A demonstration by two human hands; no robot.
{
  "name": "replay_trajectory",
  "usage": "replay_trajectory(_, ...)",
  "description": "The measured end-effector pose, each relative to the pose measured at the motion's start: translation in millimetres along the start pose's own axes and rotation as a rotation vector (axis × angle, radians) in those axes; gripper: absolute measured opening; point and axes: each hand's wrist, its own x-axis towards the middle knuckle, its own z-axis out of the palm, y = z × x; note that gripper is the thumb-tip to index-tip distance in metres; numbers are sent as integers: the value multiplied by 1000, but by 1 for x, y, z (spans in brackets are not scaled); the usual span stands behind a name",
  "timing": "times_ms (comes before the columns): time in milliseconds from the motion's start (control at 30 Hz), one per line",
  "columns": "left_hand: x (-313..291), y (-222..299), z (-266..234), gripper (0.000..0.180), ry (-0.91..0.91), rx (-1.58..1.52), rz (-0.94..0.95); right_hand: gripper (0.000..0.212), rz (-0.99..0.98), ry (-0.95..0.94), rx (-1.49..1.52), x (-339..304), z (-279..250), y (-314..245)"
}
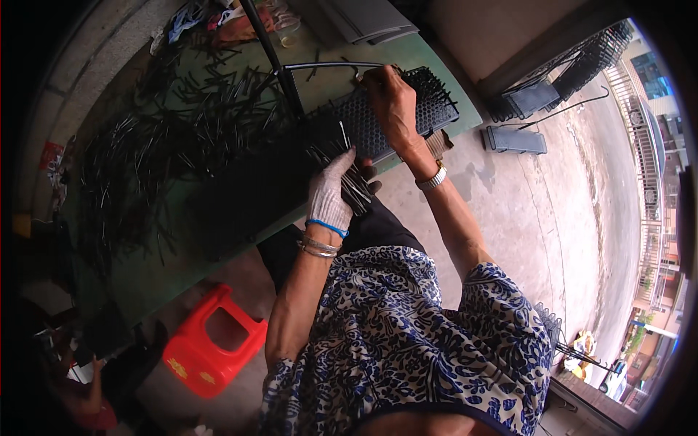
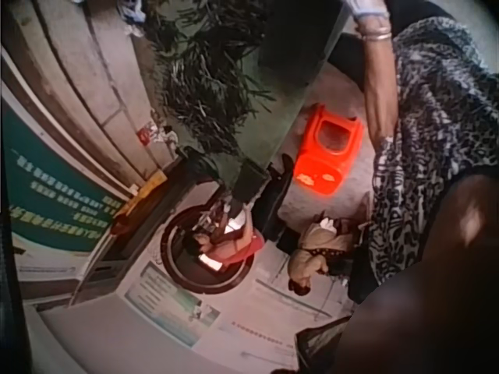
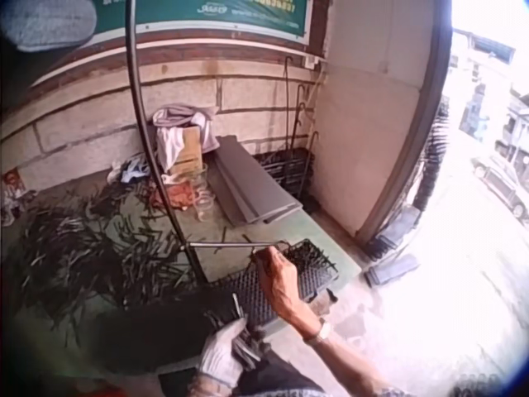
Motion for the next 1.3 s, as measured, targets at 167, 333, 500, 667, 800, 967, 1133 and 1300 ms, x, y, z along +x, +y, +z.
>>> replay_trajectory(167,0,1,-4,13,-5,38,-5,6,13,-84,37,4,1,0)
replay_trajectory(333,1,0,-6,12,14,57,19,10,42,-138,-33,-5,0,3)
replay_trajectory(500,2,-1,-5,13,4,30,10,14,-15,-273,-167,-14,4,4)
replay_trajectory(667,-3,-1,-5,13,14,67,57,20,387,-689,180,-10,-34,-25)
replay_trajectory(800,1,-5,-5,14,-30,78,74,15,597,-777,531,-19,-46,-42)
replay_trajectory(967,5,-7,-1,14,26,59,44,12,418,-435,206,-12,-43,-21)
replay_trajectory(1133,7,-9,0,12,17,2,-58,7,28,-38,13,-5,-14,2)
replay_trajectory(1300,6,-9,0,13,10,42,-45,8,37,-63,32,-2,-8,4)
